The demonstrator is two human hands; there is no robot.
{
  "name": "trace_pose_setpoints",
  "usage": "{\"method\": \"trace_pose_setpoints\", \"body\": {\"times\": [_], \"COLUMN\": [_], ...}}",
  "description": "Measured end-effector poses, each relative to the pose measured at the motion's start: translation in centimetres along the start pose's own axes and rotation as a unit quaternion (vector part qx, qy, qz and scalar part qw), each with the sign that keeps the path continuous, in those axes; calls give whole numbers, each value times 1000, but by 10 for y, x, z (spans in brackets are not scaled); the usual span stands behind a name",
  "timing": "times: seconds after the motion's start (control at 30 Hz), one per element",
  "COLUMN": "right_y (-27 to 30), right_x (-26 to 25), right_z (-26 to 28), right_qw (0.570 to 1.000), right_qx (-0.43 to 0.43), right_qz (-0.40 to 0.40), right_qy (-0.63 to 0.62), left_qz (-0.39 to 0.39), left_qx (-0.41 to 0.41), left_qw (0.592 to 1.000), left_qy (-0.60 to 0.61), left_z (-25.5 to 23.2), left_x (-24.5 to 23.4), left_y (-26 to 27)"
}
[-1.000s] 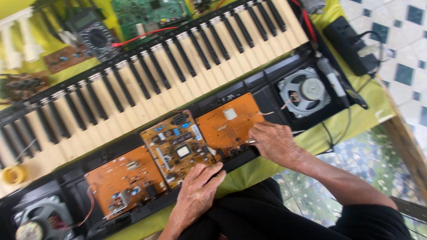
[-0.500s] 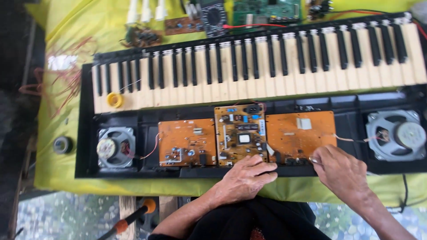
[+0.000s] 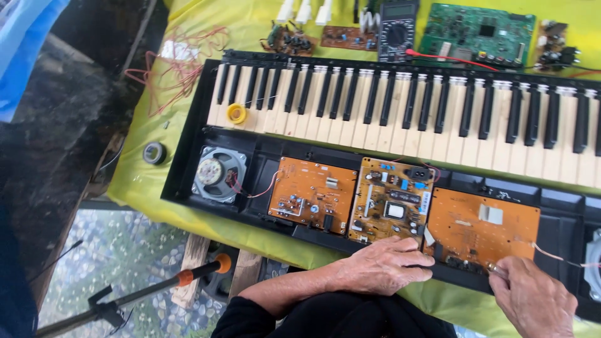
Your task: The person uses a screwdriver to work on the internal circuit boards of a disassembled electronic keyboard. They manipulate components and wires on the orange PCBs while the keyboard keys and speakers remain visible in the frame.
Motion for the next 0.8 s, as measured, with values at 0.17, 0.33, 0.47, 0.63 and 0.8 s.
{"method": "trace_pose_setpoints", "body": {"times": [0.17,0.33,0.47,0.63,0.8], "right_y": [8,-22,-71,-117,-85], "right_x": [12,62,101,121,97], "right_z": [-4,-41,-76,-85,-67], "right_qw": [995,978,994,985,993], "right_qx": [13,-132,-75,-46,-34], "right_qz": [-18,-150,-6,169,115], "right_qy": [95,-53,-81,-11,12], "left_qz": [19,11,-2,36,8], "left_qx": [1,10,5,5,8], "left_qw": [1000,1000,1000,999,1000], "left_qy": [-15,-18,-30,-4,-7], "left_z": [1,4,7,7,8], "left_x": [10,24,32,37,41], "left_y": [6,12,13,15,17]}}
Point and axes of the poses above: each hand's wrist, its own y-axis away from the middle knuckle, its own x-axis out of the palm, z = x × y, the point moved 3 cm from there along -y, towards the middle knuckle, and after that the axes turned 11 degrees about -y, right-handed, at the moved point
